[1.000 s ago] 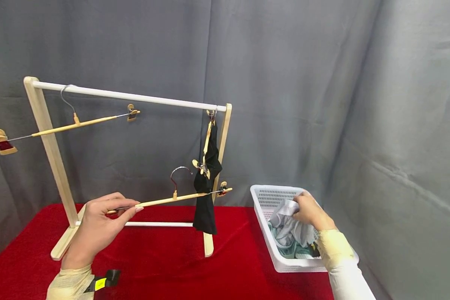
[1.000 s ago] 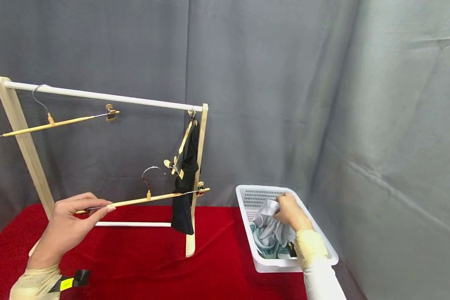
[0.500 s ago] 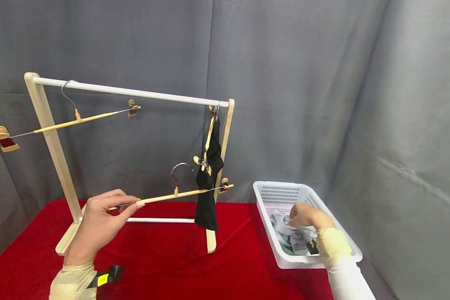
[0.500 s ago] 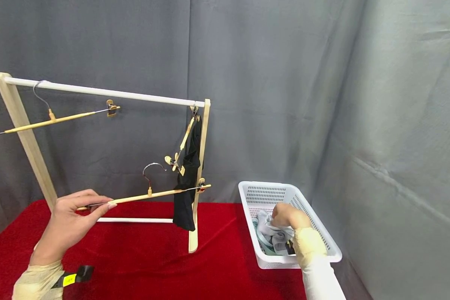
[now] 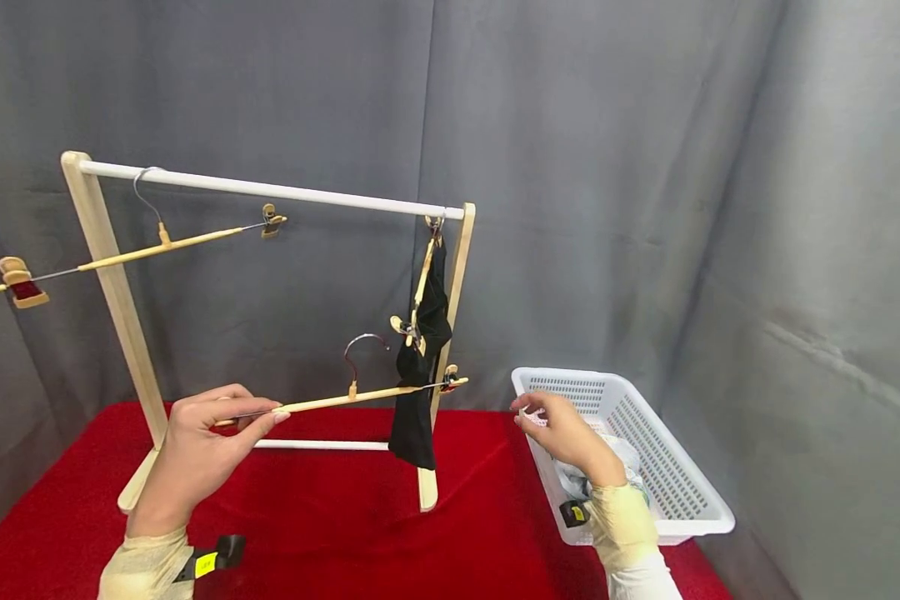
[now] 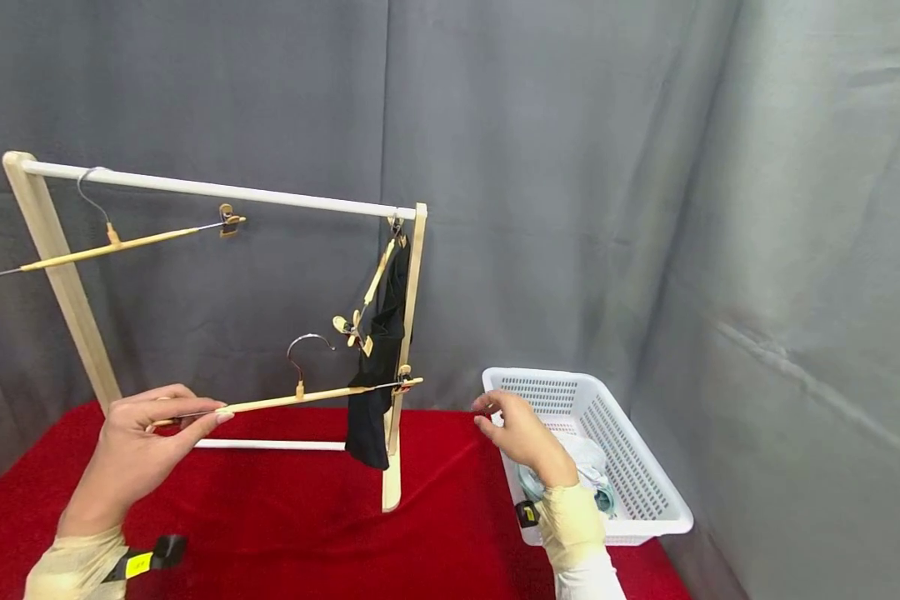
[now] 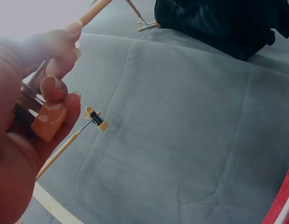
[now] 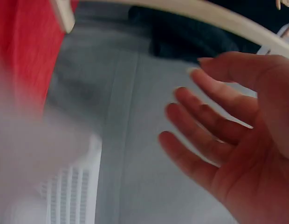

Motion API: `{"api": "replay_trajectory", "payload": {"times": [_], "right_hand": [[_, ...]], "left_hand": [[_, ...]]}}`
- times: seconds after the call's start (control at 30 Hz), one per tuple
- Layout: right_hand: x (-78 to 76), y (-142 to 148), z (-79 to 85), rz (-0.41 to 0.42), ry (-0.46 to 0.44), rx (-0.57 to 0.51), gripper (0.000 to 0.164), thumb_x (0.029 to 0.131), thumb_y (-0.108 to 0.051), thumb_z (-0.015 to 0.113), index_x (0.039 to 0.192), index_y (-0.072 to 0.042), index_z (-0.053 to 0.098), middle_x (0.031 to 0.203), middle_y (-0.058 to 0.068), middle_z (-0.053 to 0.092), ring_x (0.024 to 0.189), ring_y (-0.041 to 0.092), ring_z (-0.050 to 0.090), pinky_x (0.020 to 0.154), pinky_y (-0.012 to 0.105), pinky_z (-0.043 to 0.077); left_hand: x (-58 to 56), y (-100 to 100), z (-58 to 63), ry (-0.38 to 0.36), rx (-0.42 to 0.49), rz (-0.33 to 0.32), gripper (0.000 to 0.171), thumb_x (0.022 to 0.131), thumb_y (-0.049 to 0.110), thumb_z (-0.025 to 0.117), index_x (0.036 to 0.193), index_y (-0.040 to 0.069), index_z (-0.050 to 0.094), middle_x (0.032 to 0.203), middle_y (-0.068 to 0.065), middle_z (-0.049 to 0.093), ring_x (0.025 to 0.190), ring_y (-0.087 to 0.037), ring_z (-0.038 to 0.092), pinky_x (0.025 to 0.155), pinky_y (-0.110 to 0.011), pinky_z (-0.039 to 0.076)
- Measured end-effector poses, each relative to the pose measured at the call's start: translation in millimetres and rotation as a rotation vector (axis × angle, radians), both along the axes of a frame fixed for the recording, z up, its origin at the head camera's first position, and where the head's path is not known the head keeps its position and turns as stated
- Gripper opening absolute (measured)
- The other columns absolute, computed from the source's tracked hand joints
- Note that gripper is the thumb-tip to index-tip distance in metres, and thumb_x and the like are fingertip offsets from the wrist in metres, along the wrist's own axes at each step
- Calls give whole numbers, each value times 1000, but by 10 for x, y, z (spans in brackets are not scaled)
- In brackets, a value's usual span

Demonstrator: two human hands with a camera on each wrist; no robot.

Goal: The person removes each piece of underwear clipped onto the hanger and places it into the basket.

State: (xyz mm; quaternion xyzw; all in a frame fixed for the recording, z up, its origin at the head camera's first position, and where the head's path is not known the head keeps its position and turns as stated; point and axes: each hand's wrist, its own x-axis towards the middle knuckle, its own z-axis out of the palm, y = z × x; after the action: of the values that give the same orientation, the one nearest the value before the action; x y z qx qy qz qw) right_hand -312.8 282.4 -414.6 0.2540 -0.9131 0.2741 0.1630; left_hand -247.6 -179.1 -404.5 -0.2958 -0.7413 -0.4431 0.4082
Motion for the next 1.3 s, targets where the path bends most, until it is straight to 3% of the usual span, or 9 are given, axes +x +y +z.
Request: {"api": "replay_trajectory", "payload": {"times": [0.23,0.37,0.5,0.73,1.0,1.3], "right_hand": [[-88,-444,-9,54,70,-146,31,84,-12,62,114,-13,56,111,4,59,103,18,54,85,48,46],[-223,-713,-82,36,90,-251,40,86,-17,62,124,-15,50,120,7,54,112,19,49,93,51,42],[-209,-1006,-44,63,90,-399,48,87,-10,59,131,-2,42,124,19,50,113,30,48,93,55,40],[-227,-1342,-82,94,42,-592,45,89,-7,54,131,4,40,126,24,47,113,31,49,90,47,44],[-346,-1390,-176,64,31,-632,42,89,-7,55,128,3,42,118,25,50,105,27,52,90,47,45],[-447,-1422,-234,59,30,-662,38,89,-5,52,125,4,45,113,21,53,105,27,52,92,46,43]], "left_hand": [[72,-15,-5,-54,0,41,22,69,11,77,87,22,72,68,10,57,59,-5,43,51,-21,37],[140,7,98,-68,4,38,21,68,7,77,86,18,73,68,8,58,60,-6,44,51,-21,37],[252,55,214,-116,8,31,18,68,3,76,83,12,73,68,4,59,60,-7,45,52,-21,38],[292,-10,199,-133,18,45,19,67,3,76,84,12,73,70,4,60,60,-7,46,53,-21,39],[298,-41,176,-138,41,25,18,69,4,75,86,11,73,73,3,62,63,-9,49,53,-21,42],[436,-141,323,-161,51,70,17,70,5,75,86,10,73,72,2,62,60,-9,49,52,-20,43]]}}
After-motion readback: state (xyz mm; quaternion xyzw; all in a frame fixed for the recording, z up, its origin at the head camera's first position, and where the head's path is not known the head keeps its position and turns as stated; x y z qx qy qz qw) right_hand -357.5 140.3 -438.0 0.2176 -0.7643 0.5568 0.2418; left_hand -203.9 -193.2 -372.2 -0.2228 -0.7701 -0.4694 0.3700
